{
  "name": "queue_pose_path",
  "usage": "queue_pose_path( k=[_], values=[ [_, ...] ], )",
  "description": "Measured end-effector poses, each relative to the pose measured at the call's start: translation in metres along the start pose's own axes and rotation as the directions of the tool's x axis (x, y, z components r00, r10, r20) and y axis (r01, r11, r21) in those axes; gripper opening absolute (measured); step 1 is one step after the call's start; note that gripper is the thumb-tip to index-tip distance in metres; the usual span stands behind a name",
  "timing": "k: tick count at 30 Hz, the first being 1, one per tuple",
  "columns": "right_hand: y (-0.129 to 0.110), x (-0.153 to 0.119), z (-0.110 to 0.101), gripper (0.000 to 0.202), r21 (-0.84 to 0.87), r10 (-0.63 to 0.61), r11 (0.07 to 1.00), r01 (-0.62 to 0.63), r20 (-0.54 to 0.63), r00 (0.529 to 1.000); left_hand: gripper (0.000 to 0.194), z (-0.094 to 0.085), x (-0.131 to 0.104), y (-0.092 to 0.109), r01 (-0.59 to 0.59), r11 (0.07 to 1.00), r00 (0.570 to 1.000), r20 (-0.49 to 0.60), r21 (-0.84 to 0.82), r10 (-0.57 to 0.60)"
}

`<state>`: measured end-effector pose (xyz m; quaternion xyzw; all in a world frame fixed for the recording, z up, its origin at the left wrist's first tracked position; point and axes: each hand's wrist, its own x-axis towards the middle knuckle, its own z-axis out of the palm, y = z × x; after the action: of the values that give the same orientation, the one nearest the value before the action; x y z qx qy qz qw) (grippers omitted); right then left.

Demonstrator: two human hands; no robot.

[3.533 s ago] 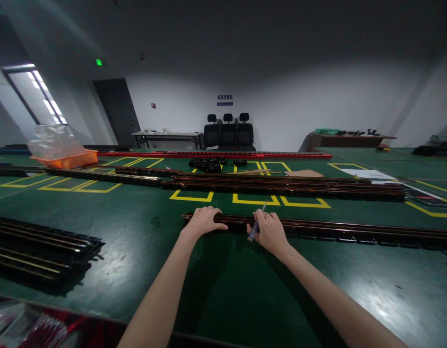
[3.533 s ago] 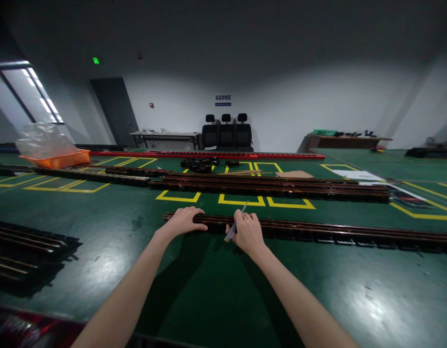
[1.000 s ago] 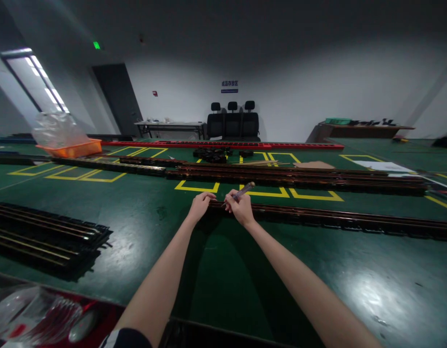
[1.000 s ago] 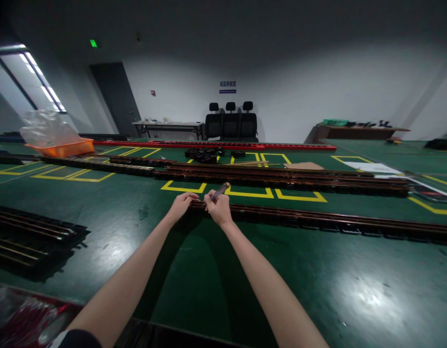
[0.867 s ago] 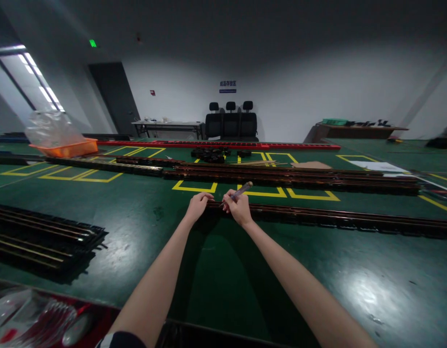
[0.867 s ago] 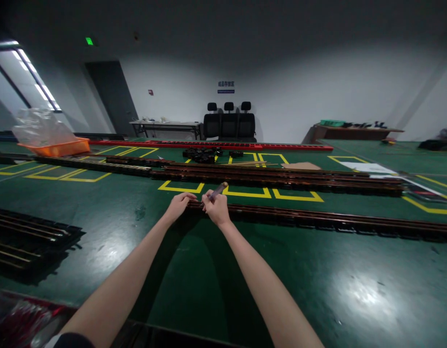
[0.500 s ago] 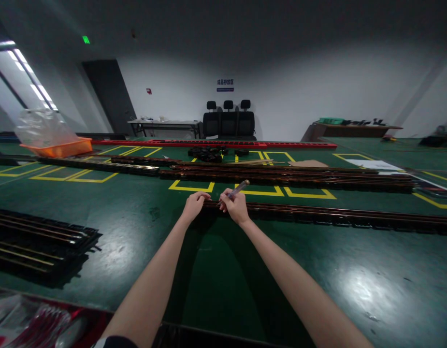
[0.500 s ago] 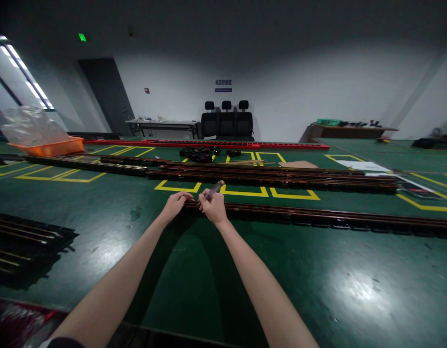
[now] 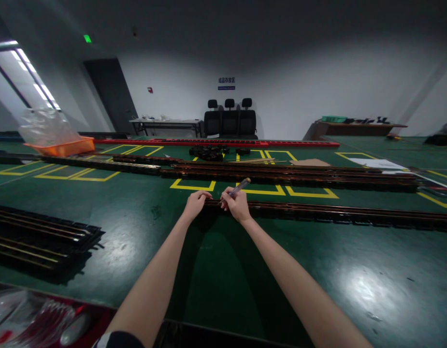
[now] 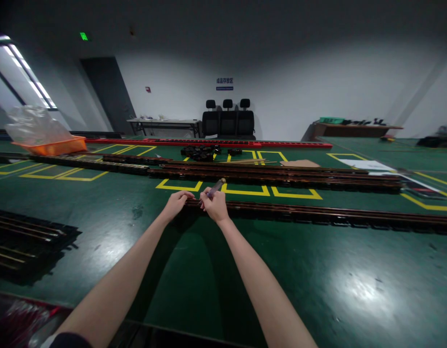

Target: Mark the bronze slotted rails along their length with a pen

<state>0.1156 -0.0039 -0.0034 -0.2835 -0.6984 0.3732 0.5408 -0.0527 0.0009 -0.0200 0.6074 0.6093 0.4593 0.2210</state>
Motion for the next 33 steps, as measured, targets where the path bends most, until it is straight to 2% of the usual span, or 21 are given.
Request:
queue_pose_path(
  k=[10, 22, 28, 33],
  values=[
    [0.003, 0.000, 0.000, 0.024, 0.001, -0.018, 1.000, 0.018, 0.013, 1.000, 0.030, -0.001, -0.003, 0.004, 0.022, 0.999, 1.000, 0.003, 0.038, -0.023],
    [0.003, -0.005, 0.002, 0.021, -0.056, -0.015, 0.998, 0.014, -0.021, 1.000, 0.026, -0.005, -0.006, 0.008, 0.053, 0.999, 0.998, 0.026, -0.005, -0.053],
    [-0.001, -0.009, 0.004, 0.021, -0.089, -0.039, 0.995, 0.036, -0.031, 0.999, 0.026, -0.004, -0.008, 0.010, 0.047, 0.995, 0.997, -0.060, 0.087, -0.042],
    [-0.006, -0.014, 0.008, 0.019, -0.171, -0.105, 0.980, 0.103, -0.006, 0.994, 0.037, -0.003, -0.011, 0.013, 0.044, 0.992, 0.994, -0.100, 0.118, -0.032]
  ],
)
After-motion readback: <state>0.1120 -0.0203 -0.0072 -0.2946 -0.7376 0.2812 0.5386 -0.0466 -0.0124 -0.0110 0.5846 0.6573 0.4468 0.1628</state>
